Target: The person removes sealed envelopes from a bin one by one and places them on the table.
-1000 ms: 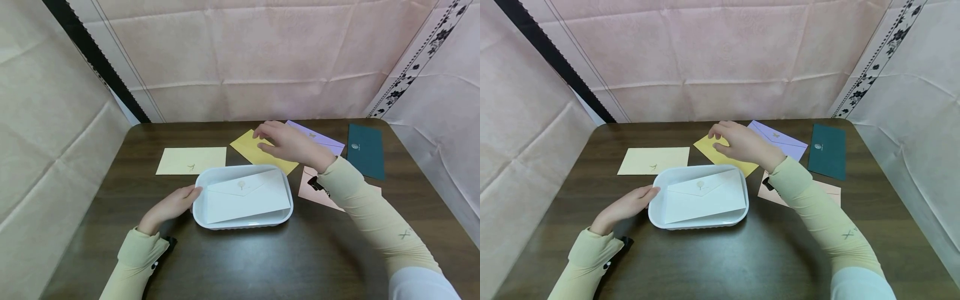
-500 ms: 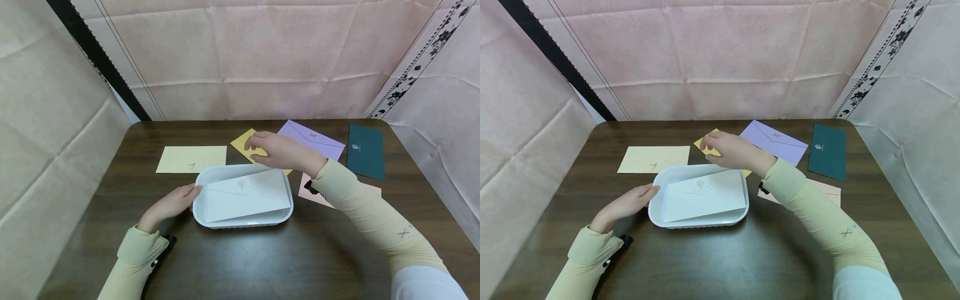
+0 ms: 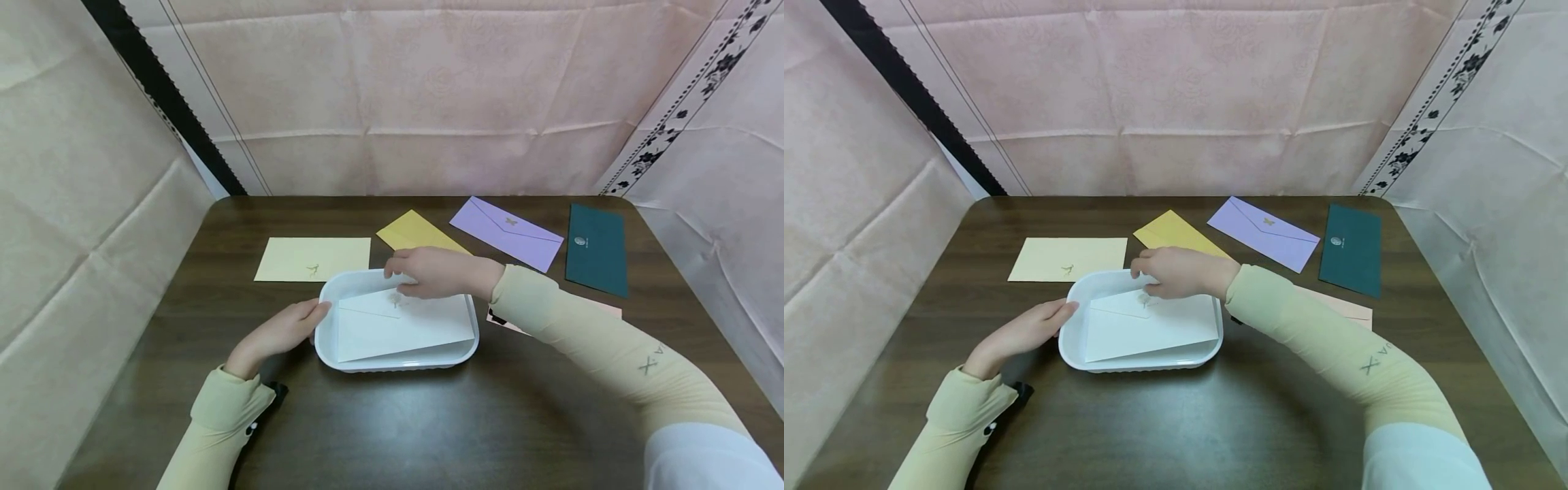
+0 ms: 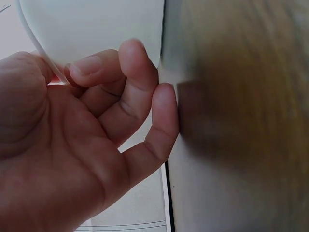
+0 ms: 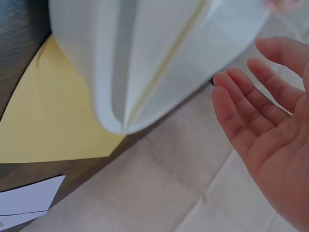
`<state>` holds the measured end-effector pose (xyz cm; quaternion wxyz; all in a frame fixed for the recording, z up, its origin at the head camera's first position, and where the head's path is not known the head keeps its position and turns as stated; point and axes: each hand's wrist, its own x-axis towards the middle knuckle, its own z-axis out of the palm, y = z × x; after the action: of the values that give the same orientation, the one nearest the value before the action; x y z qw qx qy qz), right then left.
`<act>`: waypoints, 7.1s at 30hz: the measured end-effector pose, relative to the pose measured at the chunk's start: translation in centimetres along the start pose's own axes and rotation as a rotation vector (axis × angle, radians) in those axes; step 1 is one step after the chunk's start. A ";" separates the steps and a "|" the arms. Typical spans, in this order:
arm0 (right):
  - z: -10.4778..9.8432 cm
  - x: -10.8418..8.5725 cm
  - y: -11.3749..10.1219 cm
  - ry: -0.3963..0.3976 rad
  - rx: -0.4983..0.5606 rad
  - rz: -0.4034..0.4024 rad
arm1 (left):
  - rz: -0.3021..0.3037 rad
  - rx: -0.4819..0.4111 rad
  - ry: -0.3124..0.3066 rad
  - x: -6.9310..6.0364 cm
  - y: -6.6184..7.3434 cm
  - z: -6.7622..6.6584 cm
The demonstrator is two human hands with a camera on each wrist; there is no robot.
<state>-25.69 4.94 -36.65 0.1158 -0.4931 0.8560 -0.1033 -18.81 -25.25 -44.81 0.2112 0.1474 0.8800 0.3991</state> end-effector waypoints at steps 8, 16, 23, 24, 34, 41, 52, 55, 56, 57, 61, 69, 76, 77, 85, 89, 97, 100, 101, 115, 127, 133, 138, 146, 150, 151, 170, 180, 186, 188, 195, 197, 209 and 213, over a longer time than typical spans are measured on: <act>1.3 0.7 -0.4 -0.147 -0.064 0.039 | 0.000 0.005 0.005 0.0 0.0 0.1; 2.4 1.2 -0.9 -0.260 -0.093 0.135 | -0.002 0.000 0.003 0.0 0.0 0.0; 3.1 1.1 -0.8 -0.308 -0.114 0.159 | -0.002 -0.010 -0.002 0.0 -0.1 0.0; 3.1 1.2 -0.8 -0.310 -0.120 0.156 | -0.004 -0.012 -0.003 0.0 -0.1 0.0; 3.5 1.5 -0.7 -0.314 -0.122 0.181 | -0.015 -0.030 -0.002 0.0 0.1 0.0; 3.4 1.5 -0.8 -0.317 -0.120 0.185 | -0.014 -0.034 -0.002 0.0 0.1 0.0; 3.2 1.6 -0.9 -0.301 -0.165 0.135 | -0.021 -0.036 -0.008 -0.1 0.2 0.0; 3.0 1.5 -0.9 -0.295 -0.181 0.126 | -0.016 -0.028 -0.004 -0.1 0.1 0.0; 3.0 1.5 -0.9 -0.293 -0.188 0.121 | -0.014 -0.023 -0.003 -0.1 0.1 0.0; 2.9 1.5 -0.9 -0.290 -0.194 0.117 | -0.012 -0.018 -0.001 -0.1 0.1 0.0; 2.4 1.6 -1.2 -0.263 -0.226 0.098 | -0.004 -0.004 0.003 -0.1 0.1 0.0; 1.2 1.5 -2.1 -0.212 -0.240 0.078 | -0.006 -0.012 0.000 0.0 0.0 0.0; 0.5 1.2 -2.9 -0.202 -0.207 0.065 | -0.011 -0.009 0.002 0.0 0.0 0.0; 0.4 1.2 -3.0 -0.201 -0.203 0.063 | -0.012 -0.009 0.002 0.0 0.1 0.0; 0.0 0.8 -3.4 -0.192 -0.153 0.027 | -0.024 0.004 -0.003 -0.1 0.1 0.0; -0.1 0.7 -3.5 -0.190 -0.148 0.018 | -0.032 0.007 -0.002 -0.1 0.2 0.0; -0.2 0.5 -3.6 -0.169 -0.143 0.017 | -0.031 0.011 -0.001 -0.1 0.2 0.0; -0.3 0.2 -3.6 -0.160 -0.160 0.001 | -0.024 0.006 -0.002 0.0 0.3 0.0; -0.4 0.1 -3.6 -0.159 -0.165 -0.001 | -0.022 0.002 -0.003 0.0 0.3 0.0; -1.5 -2.2 -3.4 -0.142 -0.182 0.001 | 0.010 -0.011 0.000 -0.2 0.1 -0.1; -2.3 -5.0 -2.4 -0.098 -0.148 0.048 | 0.000 -0.018 -0.014 -0.3 0.3 -0.2; -3.1 -6.7 -2.5 -0.094 -0.131 0.115 | -0.015 -0.014 -0.011 -0.1 0.0 -0.1; -3.3 -8.4 -2.1 -0.084 -0.082 0.148 | 0.001 0.000 -0.014 0.0 -0.1 -0.1; -3.5 -11.3 -1.3 -0.064 -0.030 0.203 | 0.000 -0.001 -0.018 -0.1 0.0 -0.1; -3.5 -12.6 -1.1 -0.042 -0.009 0.207 | 0.000 0.004 -0.017 -0.1 0.0 -0.1; -3.6 -12.9 -1.1 -0.035 -0.008 0.205 | 0.000 0.004 -0.015 -0.1 0.0 -0.1; -2.9 -14.9 -0.6 0.038 0.038 0.203 | 0.015 -0.002 -0.010 -0.1 0.2 -0.1; -1.8 -16.3 -0.2 0.105 0.108 0.158 | 0.000 -0.001 -0.013 0.0 -0.1 -0.1; -0.6 -18.0 0.2 0.146 0.131 0.160 | -0.006 0.007 -0.014 -0.2 0.1 -0.1; -0.1 -18.6 0.3 0.161 0.132 0.159 | -0.009 0.010 -0.013 -0.2 0.2 -0.1; 1.4 -20.2 0.4 0.206 0.147 0.149 | -0.022 0.017 -0.011 -0.2 0.0 -0.1; 1.6 -20.4 0.4 0.210 0.154 0.147 | -0.034 0.018 -0.011 -0.2 0.0 -0.1; 4.0 -21.7 0.1 0.108 0.232 0.141 | -0.030 0.024 -0.010 -0.1 0.1 0.0; 4.7 -21.8 0.2 0.098 0.251 0.107 | -0.026 0.021 -0.009 -0.1 0.2 0.0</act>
<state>-13.82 23.69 -39.05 0.1401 -0.4227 0.8661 -0.2271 -18.72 -25.19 -44.66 0.2187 0.1397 0.8850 0.3866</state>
